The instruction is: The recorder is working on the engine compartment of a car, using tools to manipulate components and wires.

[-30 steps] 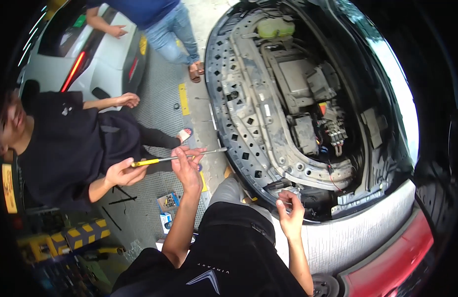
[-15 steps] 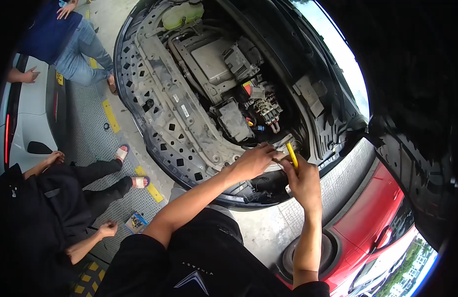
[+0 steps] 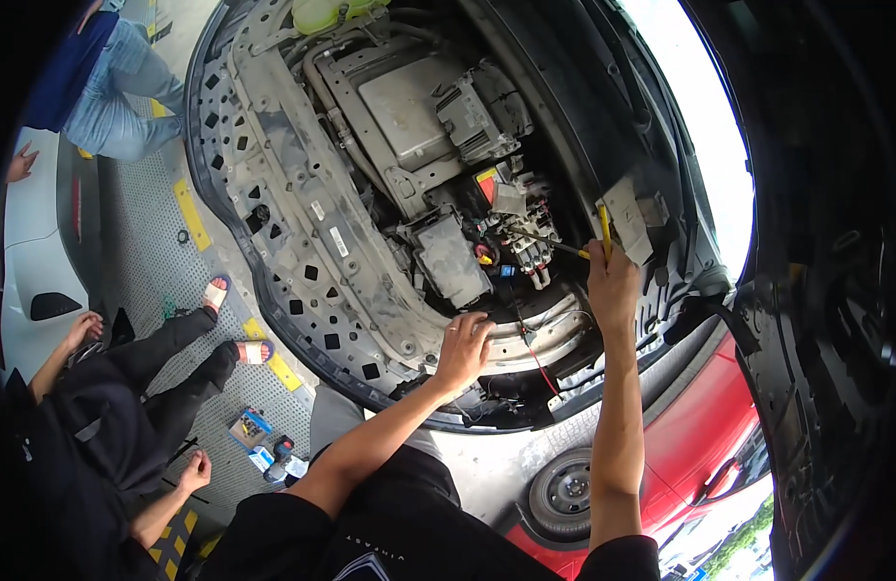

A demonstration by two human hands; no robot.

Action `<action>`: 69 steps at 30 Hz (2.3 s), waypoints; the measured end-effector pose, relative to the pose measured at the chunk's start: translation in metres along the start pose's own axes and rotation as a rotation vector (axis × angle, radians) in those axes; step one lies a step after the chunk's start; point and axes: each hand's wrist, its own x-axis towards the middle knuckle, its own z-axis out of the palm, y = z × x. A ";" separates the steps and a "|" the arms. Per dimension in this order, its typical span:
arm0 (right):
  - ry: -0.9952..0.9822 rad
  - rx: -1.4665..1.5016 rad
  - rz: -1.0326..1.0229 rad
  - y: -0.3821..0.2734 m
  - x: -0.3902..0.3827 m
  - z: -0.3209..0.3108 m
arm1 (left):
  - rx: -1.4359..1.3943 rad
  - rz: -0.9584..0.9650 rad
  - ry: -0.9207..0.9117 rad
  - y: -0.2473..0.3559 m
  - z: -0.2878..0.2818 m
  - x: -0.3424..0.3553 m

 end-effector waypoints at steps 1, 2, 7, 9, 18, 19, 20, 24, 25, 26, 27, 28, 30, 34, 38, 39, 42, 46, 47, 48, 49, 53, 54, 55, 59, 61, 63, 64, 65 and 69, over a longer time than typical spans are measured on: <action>-0.020 -0.003 0.038 -0.004 0.002 0.001 | -0.001 -0.012 0.031 -0.004 0.000 0.014; -0.022 -0.007 0.044 -0.005 0.003 0.000 | -0.004 -0.023 0.062 -0.008 0.001 0.030; -0.019 0.014 -0.012 -0.022 0.008 -0.005 | -0.057 -0.098 0.179 -0.037 0.018 0.108; -0.039 -0.015 -0.002 -0.024 0.012 -0.004 | -0.088 -0.117 0.210 -0.045 0.028 0.131; -0.113 -0.025 0.045 -0.028 0.020 0.010 | -0.195 -0.246 0.102 -0.042 0.055 0.157; -0.111 0.029 0.030 -0.035 0.024 0.012 | -0.192 -0.246 0.101 -0.046 0.056 0.159; -0.112 0.032 0.032 -0.040 0.032 0.013 | -0.199 -0.252 0.148 -0.051 0.057 0.162; -0.106 -0.188 0.020 -0.045 0.041 0.017 | -0.356 -0.340 0.259 -0.056 0.060 0.163; -0.134 -0.254 -0.037 -0.046 0.040 0.018 | -0.398 -0.349 0.244 -0.057 0.056 0.165; -0.162 -0.320 -0.095 -0.046 0.039 0.018 | -0.441 -0.358 0.231 -0.057 0.053 0.167; -0.078 -0.292 -0.176 -0.040 0.035 0.018 | -0.442 -0.362 0.234 -0.055 0.048 0.170; -0.087 -0.289 -0.176 -0.038 0.032 0.018 | -0.370 -0.276 0.224 -0.057 0.041 0.174; -0.019 -0.286 -0.247 -0.028 0.032 0.016 | -0.304 -0.189 0.213 -0.045 0.032 0.177; -0.039 -0.258 -0.689 -0.010 0.047 0.014 | -0.108 0.088 0.121 -0.024 0.027 0.186; -0.116 -0.229 -1.272 -0.016 0.072 0.021 | -0.139 0.037 0.179 -0.027 0.037 0.183; -0.056 -0.251 -1.244 -0.008 0.078 0.020 | -0.221 -0.005 0.182 -0.027 0.040 0.181; 0.370 -0.357 -0.943 0.003 0.060 0.040 | -0.229 -0.067 0.175 -0.027 0.032 0.171; 0.838 -0.156 -0.266 -0.021 0.021 0.086 | -0.175 -0.059 0.171 -0.017 0.033 0.127; 0.862 -0.018 -0.183 -0.019 0.014 0.095 | -0.219 0.084 0.033 -0.014 0.036 0.113; 0.881 0.123 -0.095 -0.016 0.008 0.104 | -0.259 0.223 -0.108 -0.011 0.039 0.097; 0.889 0.222 -0.128 -0.016 0.009 0.111 | -0.285 0.312 -0.252 -0.010 0.040 0.077; 0.683 0.922 -0.100 -0.037 0.026 0.116 | -0.262 0.557 -0.477 -0.003 0.061 0.017; 0.579 1.056 -0.117 -0.030 0.030 0.111 | -0.105 0.597 -0.531 0.001 0.074 0.009; 0.376 1.262 -0.219 -0.011 0.031 0.106 | -0.220 0.602 -0.507 0.008 0.076 0.007; 0.067 1.582 -0.525 0.018 0.041 0.106 | -0.332 0.612 -0.544 0.024 0.093 0.021; 0.540 1.556 -0.009 0.007 0.019 0.104 | -0.359 0.529 -0.714 0.026 0.094 0.031; 0.530 1.698 0.175 -0.012 0.002 0.085 | -0.397 0.452 -0.884 0.031 0.094 0.041; 0.528 1.832 0.364 -0.022 -0.002 0.076 | -0.417 0.417 -0.971 0.035 0.093 0.047; 0.560 1.790 0.446 -0.030 -0.003 0.072 | -0.436 0.383 -1.057 0.038 0.092 0.052; 0.260 1.866 0.556 -0.014 0.009 0.049 | -0.481 0.163 -0.596 0.041 0.045 0.079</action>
